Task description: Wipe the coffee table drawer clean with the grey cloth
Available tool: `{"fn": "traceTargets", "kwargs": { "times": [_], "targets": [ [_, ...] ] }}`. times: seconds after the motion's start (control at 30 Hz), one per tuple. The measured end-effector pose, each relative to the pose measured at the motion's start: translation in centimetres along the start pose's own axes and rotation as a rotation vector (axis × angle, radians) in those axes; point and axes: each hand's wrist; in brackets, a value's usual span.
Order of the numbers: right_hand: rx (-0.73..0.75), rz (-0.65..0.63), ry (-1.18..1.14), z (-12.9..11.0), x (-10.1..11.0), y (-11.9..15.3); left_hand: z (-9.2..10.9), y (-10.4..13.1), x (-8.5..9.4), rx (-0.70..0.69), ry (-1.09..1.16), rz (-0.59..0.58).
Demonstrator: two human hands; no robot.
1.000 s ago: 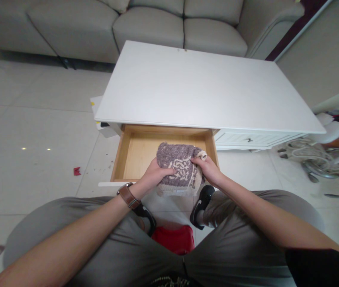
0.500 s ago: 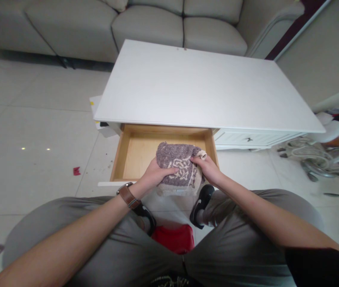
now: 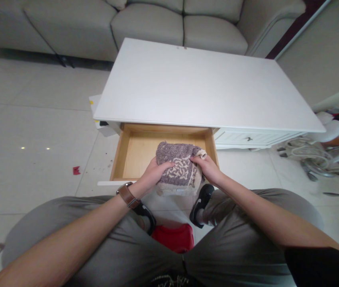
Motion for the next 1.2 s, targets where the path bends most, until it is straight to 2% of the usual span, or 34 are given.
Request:
{"fn": "traceTargets", "kwargs": {
  "times": [0.33,0.87,1.2],
  "targets": [
    [-0.018,0.015,0.0,-0.63,-0.37,0.35,-0.05,-0.08,0.07,0.008,0.015,0.007],
    [-0.009,0.007,0.0,-0.13,-0.13,0.09,-0.09,-0.13,-0.03,0.028,0.113,-0.014],
    [-0.011,0.013,0.004,0.05,-0.05,0.09,0.02,0.03,0.01,0.027,0.066,-0.01]
  ]
}}
Point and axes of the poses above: each hand's wrist, its own y-axis away from the middle knuckle, its own x-axis out of the back of the hand, z = x × y, and after that the axes turned 2 degrees about -z, right-handed
